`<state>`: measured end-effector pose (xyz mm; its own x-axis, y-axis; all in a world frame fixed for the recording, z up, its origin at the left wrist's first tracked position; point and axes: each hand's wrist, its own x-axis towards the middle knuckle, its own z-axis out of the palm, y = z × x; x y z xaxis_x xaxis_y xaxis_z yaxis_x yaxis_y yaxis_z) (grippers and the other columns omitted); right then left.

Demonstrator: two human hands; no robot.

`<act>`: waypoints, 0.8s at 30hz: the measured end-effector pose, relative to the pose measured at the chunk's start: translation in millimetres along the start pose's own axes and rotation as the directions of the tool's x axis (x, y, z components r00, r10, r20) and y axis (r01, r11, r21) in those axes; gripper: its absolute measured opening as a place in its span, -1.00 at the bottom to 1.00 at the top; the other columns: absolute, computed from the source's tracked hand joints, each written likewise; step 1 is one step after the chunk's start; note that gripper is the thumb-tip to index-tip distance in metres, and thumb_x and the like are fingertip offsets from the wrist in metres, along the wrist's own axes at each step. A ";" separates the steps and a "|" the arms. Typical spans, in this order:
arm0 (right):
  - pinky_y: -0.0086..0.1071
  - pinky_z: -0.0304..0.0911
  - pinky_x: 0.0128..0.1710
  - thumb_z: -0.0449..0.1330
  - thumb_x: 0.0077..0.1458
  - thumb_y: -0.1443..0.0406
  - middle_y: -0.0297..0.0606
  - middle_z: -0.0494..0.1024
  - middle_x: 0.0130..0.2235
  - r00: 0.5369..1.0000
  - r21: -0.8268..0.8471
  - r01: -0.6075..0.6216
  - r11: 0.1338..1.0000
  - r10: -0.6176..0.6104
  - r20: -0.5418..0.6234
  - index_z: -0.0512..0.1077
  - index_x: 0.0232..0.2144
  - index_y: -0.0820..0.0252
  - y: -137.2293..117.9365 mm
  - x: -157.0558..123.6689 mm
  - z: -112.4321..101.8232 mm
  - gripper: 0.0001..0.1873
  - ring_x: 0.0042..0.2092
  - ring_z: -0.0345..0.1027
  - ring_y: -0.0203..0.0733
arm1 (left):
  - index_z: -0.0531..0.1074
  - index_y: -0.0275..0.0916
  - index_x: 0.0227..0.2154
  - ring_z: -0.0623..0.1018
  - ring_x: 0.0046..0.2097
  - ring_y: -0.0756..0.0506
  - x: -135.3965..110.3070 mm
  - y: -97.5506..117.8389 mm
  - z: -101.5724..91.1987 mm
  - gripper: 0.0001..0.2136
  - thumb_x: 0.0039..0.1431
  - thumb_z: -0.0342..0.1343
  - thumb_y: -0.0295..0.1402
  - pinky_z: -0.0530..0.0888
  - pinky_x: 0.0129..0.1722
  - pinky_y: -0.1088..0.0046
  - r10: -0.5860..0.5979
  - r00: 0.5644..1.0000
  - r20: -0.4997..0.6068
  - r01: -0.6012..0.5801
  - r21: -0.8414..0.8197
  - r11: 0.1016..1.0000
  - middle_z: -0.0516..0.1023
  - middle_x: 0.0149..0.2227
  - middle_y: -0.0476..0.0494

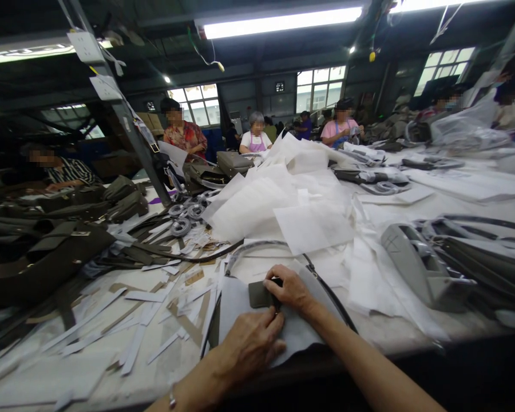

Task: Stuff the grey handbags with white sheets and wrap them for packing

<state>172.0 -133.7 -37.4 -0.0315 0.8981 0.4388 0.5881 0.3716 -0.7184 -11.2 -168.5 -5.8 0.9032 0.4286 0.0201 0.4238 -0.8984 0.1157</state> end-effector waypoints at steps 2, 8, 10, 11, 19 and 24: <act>-0.31 0.27 -0.13 0.17 0.11 0.32 -0.30 0.53 -0.36 1.000 0.015 0.008 1.000 -0.008 -0.007 0.45 -0.44 0.12 -4.7 0.7 -5.1 -0.91 -0.23 0.38 -0.18 | 0.21 -0.30 0.18 0.50 0.07 -0.25 -8.0 4.8 5.2 -0.45 0.23 0.15 -0.13 0.47 0.04 0.24 0.004 1.000 -0.012 -0.004 0.018 1.000 0.42 0.14 -0.37; -0.39 0.31 -0.24 0.20 0.13 0.26 -0.33 0.56 -0.37 0.954 0.115 0.047 0.992 -0.079 0.289 0.58 -0.39 0.08 -28.6 -3.5 -43.2 -0.86 -0.30 0.43 -0.21 | 0.13 -0.28 0.25 0.35 0.24 -0.31 -16.2 6.3 40.4 -0.40 0.25 0.15 -0.15 0.33 0.19 0.10 -0.028 0.994 -0.104 0.036 0.076 0.996 0.31 0.24 -0.44; -0.40 0.31 -0.26 0.21 0.09 0.31 -0.35 0.57 -0.37 0.874 0.128 0.029 0.991 -0.087 0.478 0.62 -0.36 0.02 -33.1 -9.0 -53.0 -0.84 -0.31 0.44 -0.22 | 0.14 -0.30 0.24 0.39 0.21 -0.28 -17.9 3.7 48.2 -0.45 0.28 0.12 -0.19 0.35 0.18 0.12 0.016 0.988 -0.155 -0.003 0.085 0.996 0.36 0.21 -0.43; -0.40 0.30 -0.26 0.21 0.08 0.33 -0.36 0.57 -0.36 0.841 0.118 0.019 0.993 -0.080 0.535 0.64 -0.33 -0.01 -33.8 -12.1 -55.6 -0.81 -0.31 0.45 -0.21 | 0.15 -0.30 0.24 0.41 0.20 -0.27 -19.1 2.6 50.6 -0.47 0.30 0.09 -0.20 0.35 0.18 0.12 0.037 0.981 -0.191 -0.021 0.088 0.996 0.38 0.19 -0.42; -0.43 0.27 -0.26 0.14 0.22 0.30 -0.30 0.56 -0.33 0.733 -0.023 0.192 0.981 -0.127 0.668 0.62 -0.23 0.00 -26.7 -17.8 -50.0 -0.76 -0.27 0.45 -0.20 | 0.27 -0.25 0.15 0.51 0.03 -0.27 -13.6 9.7 41.2 -0.47 0.23 0.13 -0.05 0.44 0.04 0.12 -0.047 0.993 -0.110 0.055 0.070 0.996 0.50 0.05 -0.32; -0.43 0.26 -0.28 0.08 0.26 0.31 -0.26 0.54 -0.28 0.691 -0.064 0.242 0.968 -0.126 0.712 0.60 -0.25 0.00 -20.9 -11.9 -48.2 -0.73 -0.29 0.45 -0.22 | 0.36 -0.19 0.03 0.56 -0.12 -0.21 -5.7 0.3 28.5 -0.59 0.26 0.08 -0.04 0.49 -0.23 0.32 -0.050 0.997 -0.061 0.054 0.074 0.996 0.54 -0.08 -0.25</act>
<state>199.0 -163.5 -1.6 -0.6711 0.7413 0.0088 0.6137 0.5622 -0.5543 -14.3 -174.0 -34.2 0.8752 0.4780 0.0744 0.4761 -0.8783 0.0427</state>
